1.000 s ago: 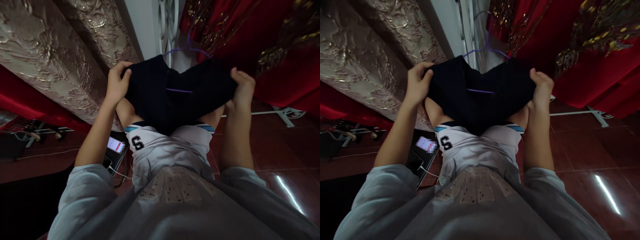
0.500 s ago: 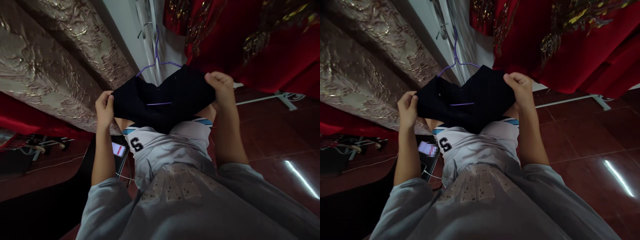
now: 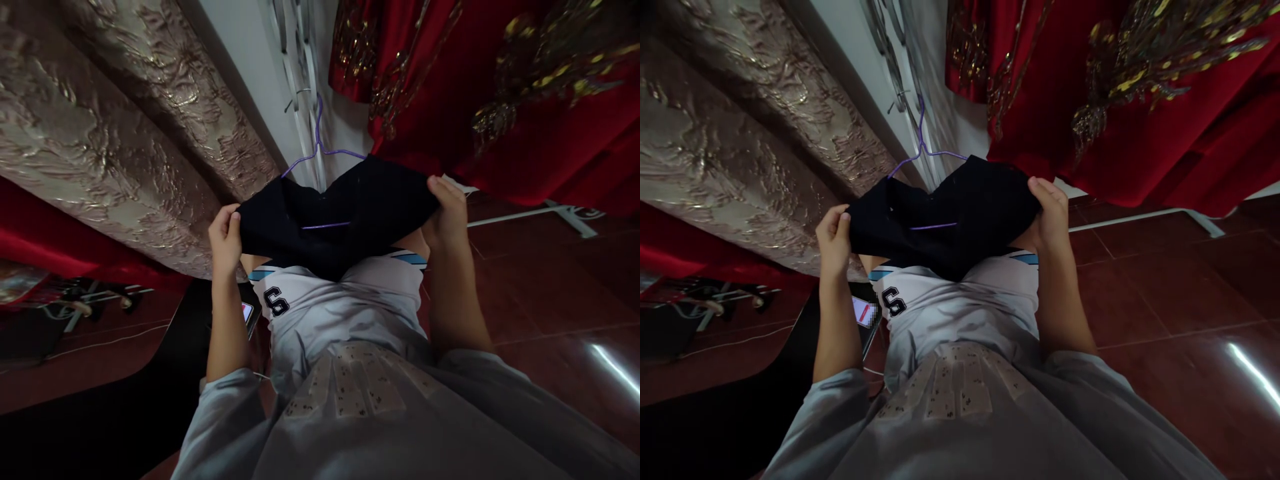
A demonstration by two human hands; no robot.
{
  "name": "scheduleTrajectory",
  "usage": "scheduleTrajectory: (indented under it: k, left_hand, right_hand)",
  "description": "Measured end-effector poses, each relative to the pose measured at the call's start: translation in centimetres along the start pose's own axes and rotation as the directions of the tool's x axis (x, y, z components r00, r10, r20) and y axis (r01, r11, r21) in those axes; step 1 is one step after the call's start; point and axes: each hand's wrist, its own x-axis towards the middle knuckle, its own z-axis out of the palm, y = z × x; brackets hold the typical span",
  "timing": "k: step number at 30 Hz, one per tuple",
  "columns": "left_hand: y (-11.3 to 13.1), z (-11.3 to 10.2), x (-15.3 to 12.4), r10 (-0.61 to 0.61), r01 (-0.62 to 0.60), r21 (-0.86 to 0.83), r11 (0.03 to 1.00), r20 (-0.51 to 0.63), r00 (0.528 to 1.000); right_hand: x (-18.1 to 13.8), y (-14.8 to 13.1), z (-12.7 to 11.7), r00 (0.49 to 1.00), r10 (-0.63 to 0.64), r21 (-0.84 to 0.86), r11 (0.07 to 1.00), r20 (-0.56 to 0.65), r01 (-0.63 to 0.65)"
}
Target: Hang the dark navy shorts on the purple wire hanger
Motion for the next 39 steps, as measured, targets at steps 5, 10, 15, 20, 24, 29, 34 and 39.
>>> scheduleTrajectory:
  k: [5,10,15,20,24,29,34,39]
  left_hand:
    - [0.6,0.2,-0.5,-0.011,0.011,-0.016,1.0,-0.001,1.0]
    - [1.0,0.3,-1.6,-0.018,0.017,-0.047,0.999,-0.013,1.0]
    - [1.8,1.3,-3.1,-0.03,0.029,-0.039,0.999,-0.021,0.999]
    - [2.8,2.2,-3.8,0.008,-0.011,-0.068,0.998,-0.034,0.999]
    - [2.8,2.4,-4.0,0.005,-0.007,-0.044,0.999,-0.045,0.999]
    - [1.6,3.2,-4.1,0.024,-0.02,0.047,0.999,-0.082,0.996]
    - [-0.4,4.7,-4.9,-0.005,0.024,0.086,0.996,-0.209,0.978]
    - [-1.7,7.9,-8.8,-0.135,0.205,0.151,0.967,-0.379,0.915]
  right_hand:
    - [0.3,0.9,-0.7,0.99,-0.135,-0.039,0.99,-0.049,0.133]
    - [-1.5,0.3,-0.4,0.853,-0.478,-0.279,0.865,-0.209,0.417]
    - [-6.1,1.5,0.9,0.883,-0.465,-0.529,0.767,-0.067,0.363]
    - [-6.6,8.8,3.2,0.67,0.664,-0.751,0.616,0.332,-0.239]
    - [-5.5,14.2,4.4,0.758,0.638,-0.634,0.644,0.137,-0.427]
    - [-6.2,16.9,2.6,0.87,0.492,-0.569,0.723,0.025,-0.392]
    - [-7.0,17.0,1.0,0.881,0.464,-0.59,0.737,0.087,-0.33]
    - [-8.3,16.9,2.4,0.782,0.596,-0.608,0.693,0.18,-0.388]
